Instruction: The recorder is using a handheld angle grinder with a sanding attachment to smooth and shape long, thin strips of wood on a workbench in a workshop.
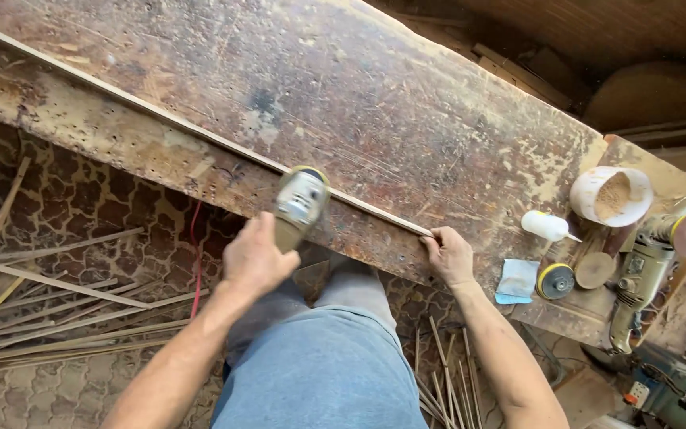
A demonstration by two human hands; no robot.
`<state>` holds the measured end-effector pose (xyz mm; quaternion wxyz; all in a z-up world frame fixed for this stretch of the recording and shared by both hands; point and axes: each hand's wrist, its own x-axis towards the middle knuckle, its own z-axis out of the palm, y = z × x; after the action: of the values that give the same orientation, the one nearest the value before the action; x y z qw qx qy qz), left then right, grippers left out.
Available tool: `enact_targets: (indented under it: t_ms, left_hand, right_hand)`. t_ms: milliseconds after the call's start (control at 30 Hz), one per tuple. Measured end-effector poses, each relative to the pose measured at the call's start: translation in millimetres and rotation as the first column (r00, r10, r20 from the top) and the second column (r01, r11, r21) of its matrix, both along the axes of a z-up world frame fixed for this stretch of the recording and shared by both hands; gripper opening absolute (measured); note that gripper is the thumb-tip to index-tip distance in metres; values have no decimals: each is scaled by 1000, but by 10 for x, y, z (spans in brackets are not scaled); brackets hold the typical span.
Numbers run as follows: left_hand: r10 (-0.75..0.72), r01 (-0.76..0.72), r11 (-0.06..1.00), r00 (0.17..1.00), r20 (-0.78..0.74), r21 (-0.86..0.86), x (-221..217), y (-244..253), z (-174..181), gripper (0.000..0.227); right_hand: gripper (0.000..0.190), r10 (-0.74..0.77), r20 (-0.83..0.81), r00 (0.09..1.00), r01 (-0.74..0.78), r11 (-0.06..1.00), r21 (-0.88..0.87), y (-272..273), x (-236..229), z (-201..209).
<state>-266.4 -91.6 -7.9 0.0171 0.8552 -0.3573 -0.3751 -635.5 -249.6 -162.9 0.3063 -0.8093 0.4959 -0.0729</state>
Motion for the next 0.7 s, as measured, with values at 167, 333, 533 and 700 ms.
enact_targets:
  t_ms: [167, 333, 533, 700]
  left_hand:
    - [-291, 288, 956, 954, -74, -46, -874, -317, -27, 69]
    - [-442, 439, 896, 879, -178, -58, -1215, -481, -8, 68]
    - [-270, 259, 962, 950, -154, -91, -711, -250, 17, 67]
    - [15, -14, 999, 999, -32, 35, 186, 47, 98, 65]
  right_hand:
    - [21, -2, 28, 1000, 1, 1000, 14, -10, -114, -7]
    - [17, -29, 186, 982, 8, 993, 115, 13, -193, -71]
    - [23, -40, 77, 996, 34, 997, 74, -10, -57, 31]
    - [27, -27, 37, 999, 24, 995, 96, -20, -55, -27]
